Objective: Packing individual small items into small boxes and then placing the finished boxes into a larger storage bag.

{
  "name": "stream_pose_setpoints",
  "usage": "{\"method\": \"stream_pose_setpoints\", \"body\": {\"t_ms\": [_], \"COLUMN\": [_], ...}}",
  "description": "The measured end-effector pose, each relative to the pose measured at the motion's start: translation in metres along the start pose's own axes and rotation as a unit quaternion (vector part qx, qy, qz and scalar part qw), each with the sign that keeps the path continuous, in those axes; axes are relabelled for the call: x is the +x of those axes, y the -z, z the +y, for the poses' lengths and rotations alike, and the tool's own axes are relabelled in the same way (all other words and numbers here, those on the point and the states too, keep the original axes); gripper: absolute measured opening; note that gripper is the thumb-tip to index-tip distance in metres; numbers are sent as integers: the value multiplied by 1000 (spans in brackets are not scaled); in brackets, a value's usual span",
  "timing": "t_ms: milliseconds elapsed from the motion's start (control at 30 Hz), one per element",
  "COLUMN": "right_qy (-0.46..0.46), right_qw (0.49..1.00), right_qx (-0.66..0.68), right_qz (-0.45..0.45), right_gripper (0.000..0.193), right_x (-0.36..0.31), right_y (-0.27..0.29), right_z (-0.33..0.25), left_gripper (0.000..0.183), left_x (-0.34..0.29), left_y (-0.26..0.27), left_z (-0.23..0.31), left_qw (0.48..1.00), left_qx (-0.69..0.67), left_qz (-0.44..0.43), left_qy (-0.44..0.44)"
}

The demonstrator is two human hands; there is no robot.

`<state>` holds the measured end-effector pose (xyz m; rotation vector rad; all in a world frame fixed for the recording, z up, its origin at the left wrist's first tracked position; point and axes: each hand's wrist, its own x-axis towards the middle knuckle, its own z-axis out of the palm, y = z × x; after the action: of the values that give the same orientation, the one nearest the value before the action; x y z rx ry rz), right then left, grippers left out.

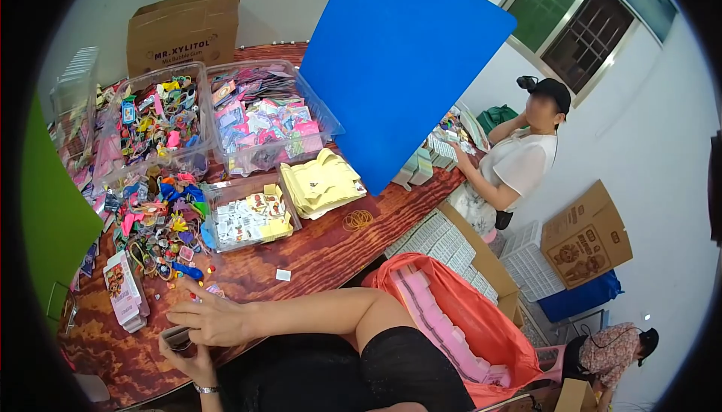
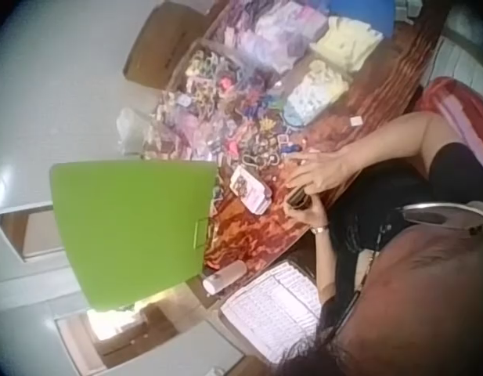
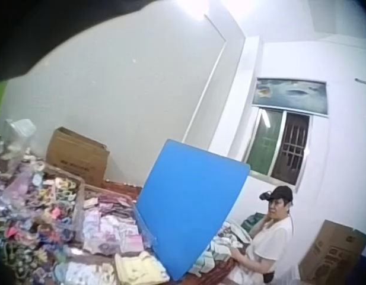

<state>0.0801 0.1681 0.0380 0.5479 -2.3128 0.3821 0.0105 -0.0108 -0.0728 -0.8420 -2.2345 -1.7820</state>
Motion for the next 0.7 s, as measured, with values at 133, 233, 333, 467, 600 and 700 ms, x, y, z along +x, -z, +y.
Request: {"method": "stream_pose_setpoints", "body": {"t_ms": [133,233,333,467,600,700], "right_qy": [-28,-48,-46,-58,-48,-46], "right_qw": [999,998,999,998,998,999], "right_qx": [20,36,14,6,-19,-19], "right_qz": [-14,-4,16,-18,-29,3], "right_gripper": [16,15,11,12,12,12], "right_x": [-8,-6,-5,-5,-4,-4], "right_y": [-5,-1,1,6,6,-2], "right_z": [2,-1,-2,-2,-4,-5], "left_gripper": [82,83,84,85,88,87], "left_x": [4,4,6,8,5,4], "left_y": [-4,-3,-4,-4,-3,-2], "left_z": [14,6,16,21,22,24], "left_qw": [1000,1000,999,999,999,1000], "left_qx": [10,-2,-31,6,-11,-7], "left_qz": [-7,-21,-41,-29,-26,-23], "left_qy": [-3,-14,14,-12,17,14]}}
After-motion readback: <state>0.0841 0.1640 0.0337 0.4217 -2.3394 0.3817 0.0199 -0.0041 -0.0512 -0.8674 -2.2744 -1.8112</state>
